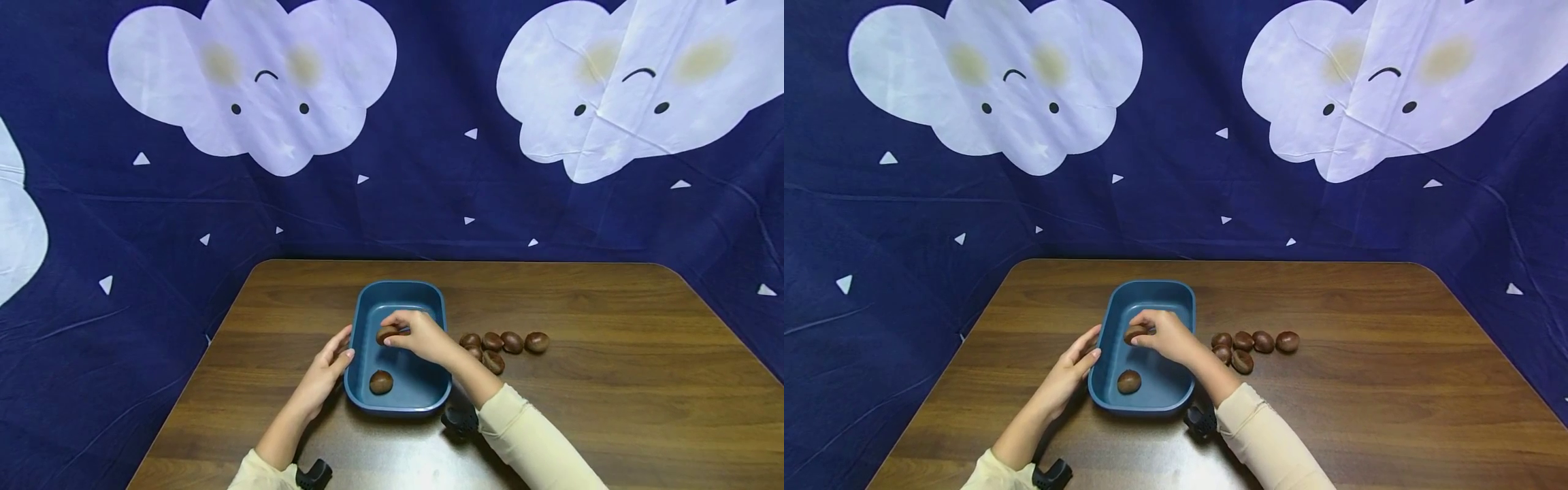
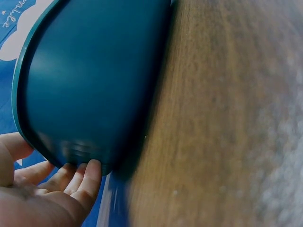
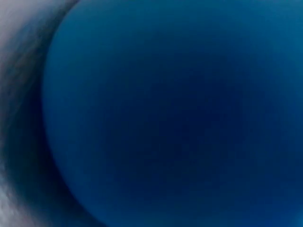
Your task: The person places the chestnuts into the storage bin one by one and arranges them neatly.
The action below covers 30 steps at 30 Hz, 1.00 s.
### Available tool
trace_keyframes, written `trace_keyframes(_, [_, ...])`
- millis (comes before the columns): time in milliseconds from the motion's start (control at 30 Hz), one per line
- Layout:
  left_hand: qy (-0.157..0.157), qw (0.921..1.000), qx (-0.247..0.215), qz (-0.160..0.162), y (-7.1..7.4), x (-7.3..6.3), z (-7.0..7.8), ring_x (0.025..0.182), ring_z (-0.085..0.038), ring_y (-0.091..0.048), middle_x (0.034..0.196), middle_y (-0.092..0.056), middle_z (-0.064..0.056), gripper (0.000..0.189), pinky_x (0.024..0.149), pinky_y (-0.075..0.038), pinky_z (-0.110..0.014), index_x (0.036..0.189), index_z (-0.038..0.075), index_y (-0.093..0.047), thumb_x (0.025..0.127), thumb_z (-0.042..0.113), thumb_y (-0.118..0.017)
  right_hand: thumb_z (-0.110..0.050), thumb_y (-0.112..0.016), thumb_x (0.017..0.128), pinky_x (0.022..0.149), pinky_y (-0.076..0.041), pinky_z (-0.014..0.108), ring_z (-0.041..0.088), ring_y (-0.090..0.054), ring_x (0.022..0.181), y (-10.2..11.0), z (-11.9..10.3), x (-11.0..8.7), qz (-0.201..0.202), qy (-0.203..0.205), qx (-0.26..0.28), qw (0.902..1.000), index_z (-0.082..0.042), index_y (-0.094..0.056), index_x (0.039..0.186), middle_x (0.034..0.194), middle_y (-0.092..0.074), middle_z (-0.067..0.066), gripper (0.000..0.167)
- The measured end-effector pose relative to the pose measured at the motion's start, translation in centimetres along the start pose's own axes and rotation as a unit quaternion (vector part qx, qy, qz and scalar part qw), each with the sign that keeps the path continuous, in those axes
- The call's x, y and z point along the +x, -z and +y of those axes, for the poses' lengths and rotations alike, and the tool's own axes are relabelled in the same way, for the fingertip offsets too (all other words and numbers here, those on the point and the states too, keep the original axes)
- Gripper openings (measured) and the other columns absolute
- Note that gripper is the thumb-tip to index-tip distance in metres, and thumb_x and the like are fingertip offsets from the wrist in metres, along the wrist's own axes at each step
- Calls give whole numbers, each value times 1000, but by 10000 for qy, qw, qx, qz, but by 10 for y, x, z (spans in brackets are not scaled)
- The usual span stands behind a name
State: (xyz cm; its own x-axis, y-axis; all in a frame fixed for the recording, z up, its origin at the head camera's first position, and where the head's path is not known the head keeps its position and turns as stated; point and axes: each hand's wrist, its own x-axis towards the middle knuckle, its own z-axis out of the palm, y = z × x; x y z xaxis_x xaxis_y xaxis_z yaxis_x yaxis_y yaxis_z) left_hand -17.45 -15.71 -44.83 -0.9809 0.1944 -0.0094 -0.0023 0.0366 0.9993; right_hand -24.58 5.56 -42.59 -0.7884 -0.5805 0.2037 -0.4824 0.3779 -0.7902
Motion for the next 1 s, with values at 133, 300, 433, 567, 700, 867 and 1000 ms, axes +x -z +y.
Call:
trace_keyframes(133, [-23, 10000, -61, -19, 0, 0, 1, 125, -34, -31, 139, -30, -20, 47, 96, -29, -50, 140, 7, -28, 96, 13, -43, -13, -68, 80, 74, -47, 28, 14, -60, 89, -6, 1, 5, -140, -127, 62, 9998, -2, -64, 104, 95, -65, 2, 27])
trace_keyframes(300, [-35, 10000, -90, -23, 0, -1, 1, 125, -34, -31, 139, -30, -20, 47, 97, -28, -50, 140, 7, -28, 96, 13, -43, -11, -69, 79, 70, -47, 26, 12, -60, 83, -12, 0, 8, -293, -387, -55, 9988, -4, -65, 99, 91, -66, 3, 22])
trace_keyframes(433, [-34, 9999, -101, -21, 1, -1, 0, 124, -34, -32, 139, -31, -20, 48, 97, -28, -50, 140, 7, -29, 95, 15, -45, -12, -69, 79, 66, -46, 25, 8, -58, 76, -14, -1, 8, -516, -590, -301, 9965, -6, -65, 98, 85, -65, 0, 20])
trace_keyframes(567, [-30, 10000, -29, -14, 1, 0, -1, 124, -34, -33, 139, -31, -20, 49, 97, -28, -49, 140, 7, -29, 95, 16, -46, -10, -68, 80, 67, -46, 25, 10, -59, 77, -14, -2, 6, -772, -650, -496, 9937, -6, -66, 99, 87, -66, 0, 20])
trace_keyframes(700, [-48, 10000, 4, -11, 1, 1, -2, 124, -34, -33, 139, -31, -20, 49, 97, -28, -48, 140, 7, -29, 95, 17, -46, -8, -66, 81, 70, -47, 25, 14, -60, 86, -14, -3, 5, -915, -642, -554, 9922, -4, -66, 104, 94, -67, 3, 23])
trace_keyframes(867, [-69, 10000, -2, -23, 1, 1, -2, 124, -34, -33, 139, -32, -19, 50, 97, -29, -48, 140, 8, -29, 94, 19, -47, -6, -66, 81, 68, -47, 24, 14, -60, 84, -14, -3, 5, -962, -643, -555, 9917, -3, -66, 104, 93, -67, 3, 24])
trace_keyframes(1000, [-63, 10000, -32, -31, 2, 0, -2, 124, -34, -33, 139, -32, -19, 50, 97, -28, -47, 140, 8, -29, 94, 19, -47, -8, -67, 80, 68, -47, 25, 14, -60, 84, -14, -2, 5, -973, -695, -557, 9913, -3, -65, 106, 94, -66, 5, 27])
